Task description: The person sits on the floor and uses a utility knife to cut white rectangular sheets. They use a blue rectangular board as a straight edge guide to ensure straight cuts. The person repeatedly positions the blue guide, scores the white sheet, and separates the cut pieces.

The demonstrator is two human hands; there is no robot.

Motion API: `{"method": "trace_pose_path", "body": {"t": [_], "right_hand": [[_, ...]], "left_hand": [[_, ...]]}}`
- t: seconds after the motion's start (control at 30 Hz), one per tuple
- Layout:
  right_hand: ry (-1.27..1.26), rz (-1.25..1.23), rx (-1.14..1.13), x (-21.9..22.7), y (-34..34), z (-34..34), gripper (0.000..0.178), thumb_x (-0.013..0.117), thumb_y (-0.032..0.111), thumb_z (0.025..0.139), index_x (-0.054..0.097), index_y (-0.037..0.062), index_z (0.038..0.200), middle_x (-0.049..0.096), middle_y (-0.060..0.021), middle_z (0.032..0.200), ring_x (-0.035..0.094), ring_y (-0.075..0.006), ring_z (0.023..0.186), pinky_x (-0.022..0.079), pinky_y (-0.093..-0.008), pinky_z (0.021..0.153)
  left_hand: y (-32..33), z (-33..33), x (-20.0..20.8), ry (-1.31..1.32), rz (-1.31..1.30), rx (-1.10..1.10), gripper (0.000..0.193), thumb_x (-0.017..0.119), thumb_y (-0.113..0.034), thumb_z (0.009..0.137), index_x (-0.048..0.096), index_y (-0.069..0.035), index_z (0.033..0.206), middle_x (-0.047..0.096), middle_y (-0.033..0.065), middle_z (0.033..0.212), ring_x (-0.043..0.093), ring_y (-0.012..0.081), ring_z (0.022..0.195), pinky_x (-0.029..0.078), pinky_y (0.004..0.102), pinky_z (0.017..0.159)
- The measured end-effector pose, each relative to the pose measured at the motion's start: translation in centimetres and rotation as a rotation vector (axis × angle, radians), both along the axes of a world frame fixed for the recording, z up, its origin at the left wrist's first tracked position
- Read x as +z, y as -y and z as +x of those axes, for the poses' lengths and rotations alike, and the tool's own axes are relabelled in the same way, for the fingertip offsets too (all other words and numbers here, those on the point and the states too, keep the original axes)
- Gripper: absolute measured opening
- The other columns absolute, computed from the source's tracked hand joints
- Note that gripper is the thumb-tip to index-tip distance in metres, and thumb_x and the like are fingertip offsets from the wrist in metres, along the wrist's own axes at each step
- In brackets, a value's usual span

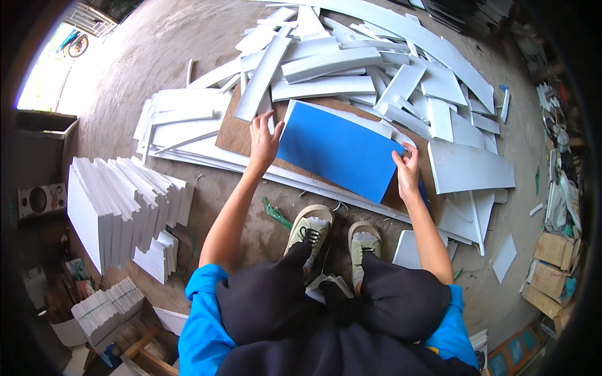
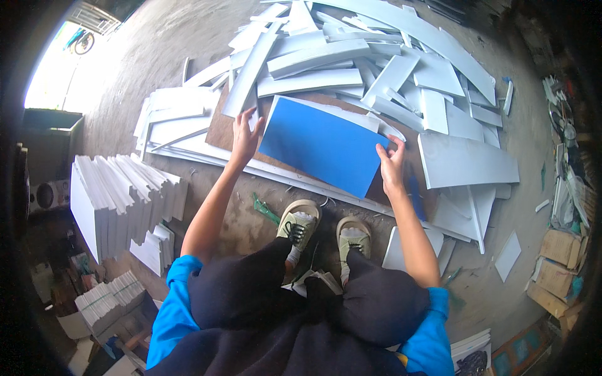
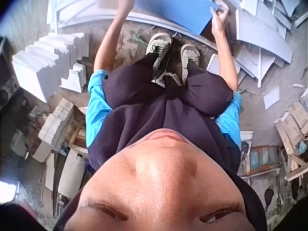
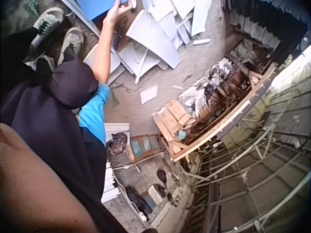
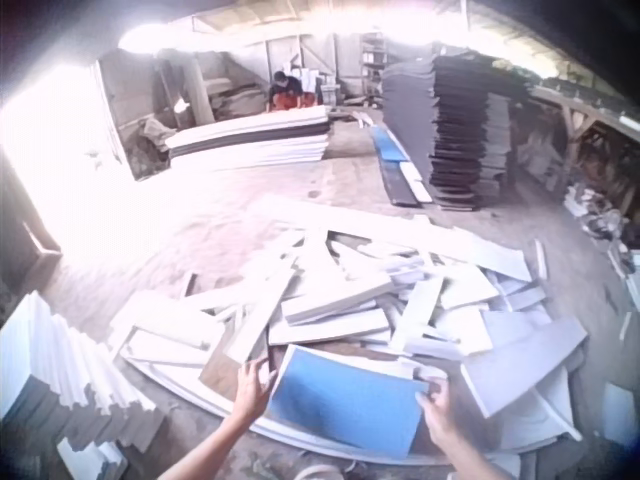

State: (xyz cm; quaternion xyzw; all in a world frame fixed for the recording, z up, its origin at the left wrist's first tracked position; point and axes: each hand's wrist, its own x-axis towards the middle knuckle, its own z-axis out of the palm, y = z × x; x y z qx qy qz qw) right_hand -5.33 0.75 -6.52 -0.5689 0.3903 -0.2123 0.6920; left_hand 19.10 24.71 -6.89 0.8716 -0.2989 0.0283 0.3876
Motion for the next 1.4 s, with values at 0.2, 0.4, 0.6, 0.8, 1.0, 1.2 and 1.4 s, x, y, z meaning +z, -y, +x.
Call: {"method": "trace_pose_path", "body": {"t": [0.2,0.4,0.6,0.8,1.0,1.2,1.4], "right_hand": [[-0.004,-0.018,0.004,-0.7,1.5,1.5,0.044,0.058,0.007,0.082,0.034,0.0085,0.119,0.057,-0.0121,0.093,0.052,-0.0158,0.091,0.039,-0.0282,0.081],[-0.087,-0.299,0.013,-3.0,1.8,1.7,0.047,0.056,0.004,0.082,0.03,0.0031,0.121,0.037,-0.0149,0.12,0.045,-0.0205,0.105,0.04,-0.0315,0.089],[-0.16,-0.301,0.01,-3.0,0.4,0.8,0.049,0.053,0.001,0.08,0.028,0.005,0.122,0.041,-0.0182,0.117,0.05,-0.0266,0.1,0.045,-0.0361,0.084],[-0.221,-0.433,0.021,-3.0,-0.2,-0.2,0.052,0.053,-0.006,0.077,0.03,0.0046,0.122,0.042,-0.019,0.117,0.05,-0.0271,0.101,0.044,-0.0357,0.084],[-0.34,-0.476,0.025,-2.0,-1.4,-3.3,0.052,0.053,-0.006,0.077,0.031,0.0046,0.123,0.045,-0.0184,0.115,0.049,-0.0263,0.102,0.041,-0.0363,0.086],[-0.309,-0.509,0.017,-0.7,-1.9,-3.5,0.051,0.054,-0.005,0.077,0.033,0.0047,0.123,0.047,-0.016,0.114,0.051,-0.0233,0.097,0.043,-0.0319,0.079],[-0.353,-0.521,0.015,-0.1,-1.4,-2.3,0.053,0.057,-0.004,0.076,0.034,0.0053,0.122,0.051,-0.0139,0.109,0.054,-0.0215,0.089,0.045,-0.031,0.074]], "left_hand": [[1.6,-1.2,-3.3,-0.111,0.146,-0.033,0.052,0.063,-0.03,0.078,0.045,-0.001,0.117,0.048,0.0186,0.105,0.047,0.0316,0.096,0.037,0.0403,0.086],[1.7,-1.1,-3.6,-0.198,0.065,-0.012,0.049,0.065,-0.021,0.075,0.047,-0.003,0.117,0.048,0.0167,0.101,0.044,0.0317,0.097,0.035,0.0415,0.087],[2.3,-2.2,-3.6,-0.028,0.166,0.069,0.049,0.065,-0.018,0.076,0.046,-0.001,0.117,0.045,0.0193,0.109,0.04,0.0353,0.102,0.032,0.043,0.091],[2.3,-3.7,-2.9,-0.113,0.247,0.037,0.056,0.067,-0.021,0.073,0.043,0.0,0.119,0.044,0.0214,0.111,0.041,0.0363,0.1,0.034,0.043,0.089],[0.3,-7.8,-1.9,-0.209,0.235,0.022,0.063,0.069,-0.018,0.072,0.04,-0.005,0.126,0.043,0.0184,0.11,0.042,0.0337,0.1,0.035,0.0402,0.089],[0.0,-7.9,-0.8,-0.34,0.197,0.034,0.062,0.069,-0.018,0.072,0.041,-0.007,0.126,0.043,0.0155,0.109,0.045,0.0273,0.094,0.039,0.0371,0.084],[0.2,-7.0,-1.6,-0.272,0.231,0.03,0.058,0.068,-0.021,0.075,0.043,-0.01,0.126,0.044,0.0139,0.108,0.048,0.022,0.092,0.043,0.0329,0.078]]}}
